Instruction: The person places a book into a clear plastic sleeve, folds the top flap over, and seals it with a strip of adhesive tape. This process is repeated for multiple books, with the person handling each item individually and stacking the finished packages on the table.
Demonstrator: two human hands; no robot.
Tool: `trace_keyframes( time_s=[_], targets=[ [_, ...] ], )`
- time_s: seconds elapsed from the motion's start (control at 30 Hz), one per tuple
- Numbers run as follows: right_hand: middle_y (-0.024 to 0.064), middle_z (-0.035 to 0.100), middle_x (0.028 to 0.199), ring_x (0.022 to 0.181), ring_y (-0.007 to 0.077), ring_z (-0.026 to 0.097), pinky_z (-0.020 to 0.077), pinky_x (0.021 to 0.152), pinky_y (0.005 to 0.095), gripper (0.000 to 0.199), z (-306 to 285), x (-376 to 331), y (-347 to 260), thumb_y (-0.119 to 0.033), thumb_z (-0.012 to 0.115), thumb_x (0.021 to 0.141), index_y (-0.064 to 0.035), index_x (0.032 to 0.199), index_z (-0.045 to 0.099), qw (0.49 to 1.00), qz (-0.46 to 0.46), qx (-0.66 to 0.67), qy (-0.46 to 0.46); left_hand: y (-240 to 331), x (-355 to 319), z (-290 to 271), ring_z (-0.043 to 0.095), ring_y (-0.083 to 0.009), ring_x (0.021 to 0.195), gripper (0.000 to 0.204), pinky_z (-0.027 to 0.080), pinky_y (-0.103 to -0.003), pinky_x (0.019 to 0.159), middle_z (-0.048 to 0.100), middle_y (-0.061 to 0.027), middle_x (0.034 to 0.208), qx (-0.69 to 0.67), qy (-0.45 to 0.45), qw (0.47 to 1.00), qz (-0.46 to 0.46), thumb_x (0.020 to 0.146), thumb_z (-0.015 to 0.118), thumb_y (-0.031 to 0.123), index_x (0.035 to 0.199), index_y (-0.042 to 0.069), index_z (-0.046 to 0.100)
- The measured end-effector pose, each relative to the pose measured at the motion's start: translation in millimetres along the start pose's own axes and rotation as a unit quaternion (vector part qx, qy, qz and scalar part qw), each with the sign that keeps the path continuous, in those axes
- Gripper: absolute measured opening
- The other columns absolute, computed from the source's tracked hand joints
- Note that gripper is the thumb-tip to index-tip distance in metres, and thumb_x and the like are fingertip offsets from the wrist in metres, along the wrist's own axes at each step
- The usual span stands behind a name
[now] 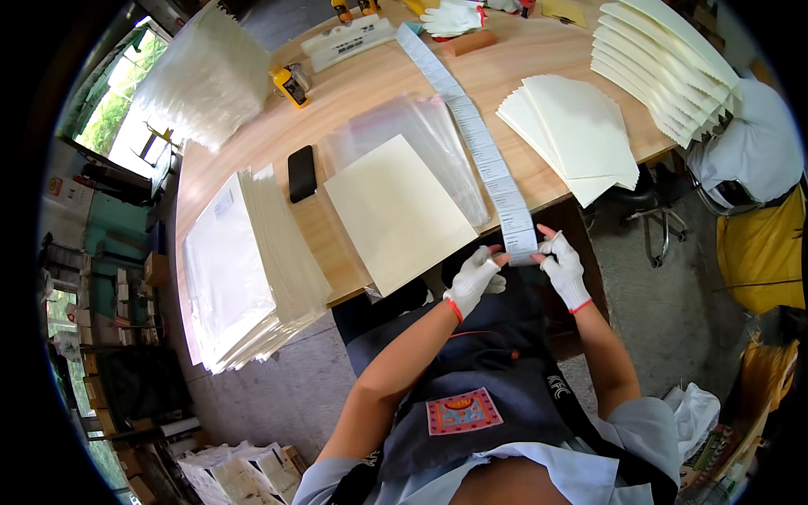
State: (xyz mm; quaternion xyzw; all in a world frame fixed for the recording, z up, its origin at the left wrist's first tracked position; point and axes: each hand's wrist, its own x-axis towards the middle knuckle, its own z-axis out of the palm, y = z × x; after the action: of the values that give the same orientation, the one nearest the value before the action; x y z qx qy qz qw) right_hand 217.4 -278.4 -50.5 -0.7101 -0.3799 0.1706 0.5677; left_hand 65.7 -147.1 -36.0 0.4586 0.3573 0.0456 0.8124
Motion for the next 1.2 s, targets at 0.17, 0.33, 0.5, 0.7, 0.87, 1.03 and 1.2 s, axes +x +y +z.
trace_keyframes(
  time_s=[0.17, 0.33, 0.5, 0.7, 0.87, 1.03, 1.2],
  targets=[
    [0.0047, 0.057, 0.083, 0.077, 0.0234, 0.055, 0.0452, 0.071, 0.0341, 0.022, -21, -7, -46, -0.008, 0.074, 0.054, -0.0060, 0.073, 0.064, 0.940, -0.200, -0.275, 0.016, -2, 18, 26, 0.052, -0.0096, 0.049, 0.028, 0.048, -0.024, 0.047, 0.057, -0.0041, 0.073, -0.064, -0.037, 0.997, -0.021, 0.082, 0.059, 0.024, 0.102, 0.004, 0.055],
    [0.0044, 0.059, 0.090, 0.088, 0.0260, 0.055, 0.0444, 0.082, 0.0417, 0.021, -21, -2, -65, -0.012, 0.075, 0.050, -0.0088, 0.068, 0.065, 0.916, -0.323, -0.235, 0.042, 9, 18, 28, 0.048, -0.0098, 0.047, 0.020, 0.046, -0.025, 0.045, 0.053, -0.0039, 0.070, -0.059, -0.016, 0.998, -0.021, 0.086, 0.051, 0.017, 0.100, 0.004, 0.054],
    [0.0116, 0.059, 0.094, 0.086, 0.0184, 0.056, 0.0438, 0.073, 0.0264, 0.008, -12, 13, -68, 0.003, 0.059, 0.075, 0.0010, 0.083, 0.062, 0.994, -0.084, 0.031, 0.056, -5, 1, -14, 0.050, -0.0097, 0.052, 0.031, 0.047, -0.026, 0.050, 0.059, -0.0074, 0.082, -0.027, 0.005, 0.999, -0.019, 0.089, 0.045, 0.019, 0.116, 0.004, 0.048],
    [0.0038, 0.057, 0.079, 0.071, 0.0107, 0.053, 0.0418, 0.065, 0.0228, 0.011, 37, 39, -70, -0.006, 0.060, 0.080, 0.0013, 0.088, 0.062, 0.989, 0.018, 0.091, -0.117, -27, -55, -109, 0.041, -0.0119, 0.048, 0.024, 0.041, -0.026, 0.046, 0.057, -0.0066, 0.084, -0.361, 0.294, 0.879, 0.105, 0.085, 0.053, 0.011, 0.108, 0.009, 0.051],
    [-0.0014, 0.057, 0.072, 0.066, 0.0051, 0.049, 0.0399, 0.062, 0.0210, 0.017, 101, 78, -89, -0.017, 0.061, 0.082, -0.0006, 0.086, 0.063, 0.957, 0.083, 0.072, -0.268, -50, -131, -123, 0.058, -0.0168, 0.056, 0.022, 0.054, -0.033, 0.054, 0.059, -0.0064, 0.084, -0.235, 0.260, 0.929, 0.116, 0.085, 0.053, 0.005, 0.107, 0.005, 0.053],
    [0.0039, 0.061, 0.077, 0.069, 0.0120, 0.055, 0.0431, 0.065, 0.0266, 0.014, 159, 126, -69, -0.017, 0.064, 0.076, -0.0034, 0.080, 0.065, 0.979, 0.048, -0.065, -0.189, -59, -162, -102, 0.059, -0.0151, 0.055, 0.025, 0.054, -0.028, 0.053, 0.060, -0.0079, 0.081, -0.200, 0.246, 0.945, 0.078, 0.084, 0.057, 0.009, 0.107, 0.001, 0.052],
    [0.0091, 0.059, 0.093, 0.083, 0.0250, 0.056, 0.0442, 0.074, 0.0350, 0.019, 167, 127, -97, -0.021, 0.062, 0.075, -0.0084, 0.090, 0.063, 0.956, -0.026, -0.260, -0.131, -60, -167, -106, 0.059, -0.0150, 0.057, 0.026, 0.053, -0.027, 0.054, 0.059, -0.0079, 0.082, -0.192, 0.217, 0.955, 0.062, 0.085, 0.056, 0.011, 0.109, 0.002, 0.049]
  ],
)
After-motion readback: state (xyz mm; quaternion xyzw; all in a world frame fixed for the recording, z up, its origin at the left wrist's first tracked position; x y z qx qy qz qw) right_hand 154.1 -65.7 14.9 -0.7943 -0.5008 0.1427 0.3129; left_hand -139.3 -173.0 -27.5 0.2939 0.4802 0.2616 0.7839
